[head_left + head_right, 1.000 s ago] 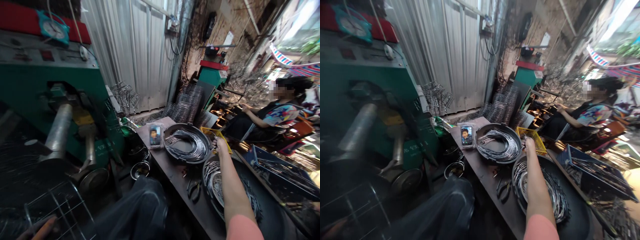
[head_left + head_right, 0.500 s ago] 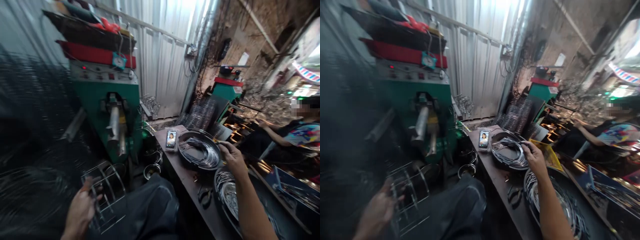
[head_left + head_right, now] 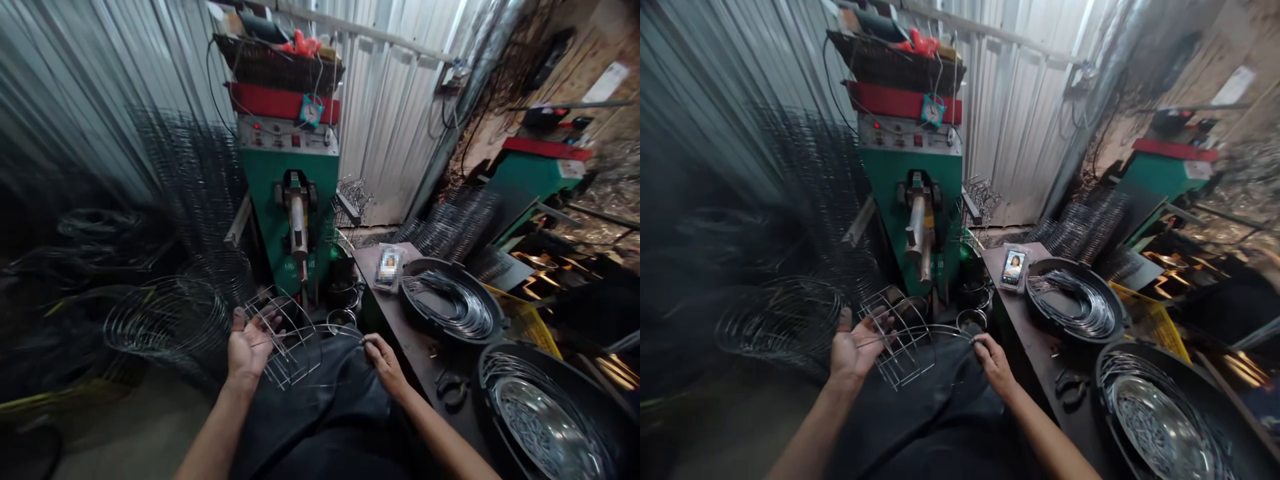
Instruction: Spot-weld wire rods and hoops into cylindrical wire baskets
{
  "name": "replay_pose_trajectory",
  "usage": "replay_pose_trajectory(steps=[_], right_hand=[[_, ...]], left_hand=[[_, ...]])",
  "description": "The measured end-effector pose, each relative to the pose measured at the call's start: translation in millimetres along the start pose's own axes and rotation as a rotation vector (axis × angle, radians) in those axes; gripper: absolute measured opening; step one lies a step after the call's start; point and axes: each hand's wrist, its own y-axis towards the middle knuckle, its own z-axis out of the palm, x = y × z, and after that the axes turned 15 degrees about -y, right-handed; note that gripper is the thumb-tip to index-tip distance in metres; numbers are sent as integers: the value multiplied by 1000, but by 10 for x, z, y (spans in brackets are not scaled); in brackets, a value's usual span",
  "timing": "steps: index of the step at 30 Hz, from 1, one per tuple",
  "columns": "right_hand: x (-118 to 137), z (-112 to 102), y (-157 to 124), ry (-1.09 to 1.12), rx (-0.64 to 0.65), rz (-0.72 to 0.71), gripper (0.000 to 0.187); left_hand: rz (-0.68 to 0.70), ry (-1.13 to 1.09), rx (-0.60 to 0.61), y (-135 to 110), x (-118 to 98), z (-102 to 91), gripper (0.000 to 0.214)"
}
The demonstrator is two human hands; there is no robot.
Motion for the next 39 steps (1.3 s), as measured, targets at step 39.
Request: replay_pose_trajectory(steps=[39], right_hand=[[551, 523, 731, -375, 325, -169, 6]], left_hand=[[42, 188, 156, -70, 56, -323, 52]])
